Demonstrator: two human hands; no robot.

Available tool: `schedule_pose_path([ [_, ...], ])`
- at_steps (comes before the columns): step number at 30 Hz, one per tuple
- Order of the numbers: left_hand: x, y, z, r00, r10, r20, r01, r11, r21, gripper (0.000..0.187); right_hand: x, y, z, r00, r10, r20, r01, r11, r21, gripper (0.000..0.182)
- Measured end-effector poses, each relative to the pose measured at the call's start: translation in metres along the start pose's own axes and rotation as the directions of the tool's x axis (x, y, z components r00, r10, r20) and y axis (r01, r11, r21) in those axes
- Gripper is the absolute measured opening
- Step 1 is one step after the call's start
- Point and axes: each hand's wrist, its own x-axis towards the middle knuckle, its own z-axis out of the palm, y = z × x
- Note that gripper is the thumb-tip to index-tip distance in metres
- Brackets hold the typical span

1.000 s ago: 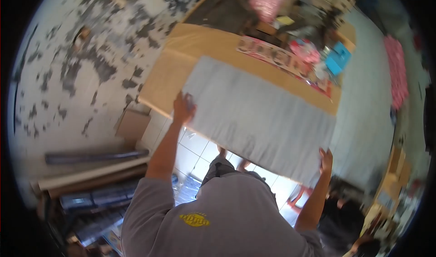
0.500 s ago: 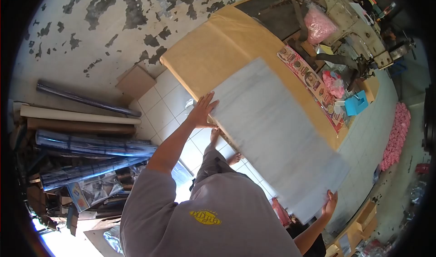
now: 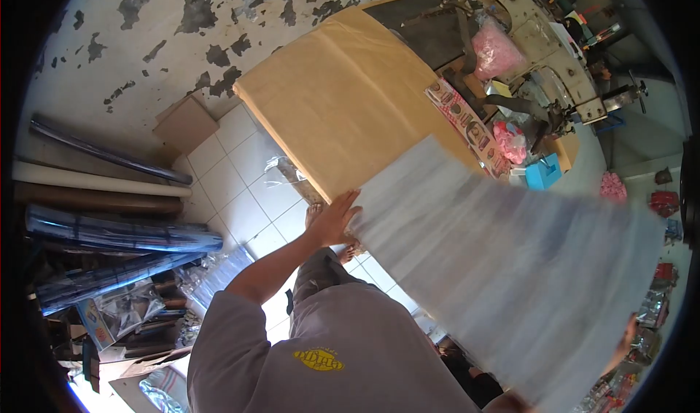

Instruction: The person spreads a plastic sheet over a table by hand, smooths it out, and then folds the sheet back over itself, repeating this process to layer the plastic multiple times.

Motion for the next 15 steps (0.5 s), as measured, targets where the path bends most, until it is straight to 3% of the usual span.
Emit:
schedule_pose_path([
  [2, -0.003, 0.015, 0.003, 0.999, 0.01, -0.034, -0.013, 0.997, -0.07, 0.092, 0.011, -0.05, 0.033, 0.994, -0.093, 0.057, 0.087, 0.991, 0.099, 0.029],
  [4, -0.004, 0.017, 0.025, 0.986, 0.002, -0.166, -0.023, 0.991, -0.129, 0.08, 0.026, -0.097, 0.07, 0.976, -0.176, 0.127, 0.144, 0.963, 0.227, 0.03],
  [7, -0.003, 0.016, 0.056, 0.934, -0.063, -0.352, 0.003, 0.986, -0.167, 0.072, 0.049, -0.161, 0.146, 0.919, -0.275, 0.282, 0.125, 0.882, 0.454, 0.033],
  [9, -0.003, 0.022, 0.058, 0.903, -0.096, -0.418, -0.003, 0.973, -0.231, 0.069, 0.065, -0.198, 0.211, 0.852, -0.319, 0.415, 0.012, 0.805, 0.594, 0.035],
  [12, -0.007, 0.023, 0.065, 0.861, -0.175, -0.478, 0.005, 0.942, -0.335, 0.057, 0.086, -0.252, 0.331, 0.69, -0.359, 0.628, -0.283, 0.665, 0.692, 0.038],
  [15, -0.01, 0.026, 0.056, 0.817, -0.279, -0.504, 0.008, 0.881, -0.474, 0.046, 0.093, -0.287, 0.47, 0.44, -0.348, 0.828, -0.629, 0.538, 0.561, 0.041],
])
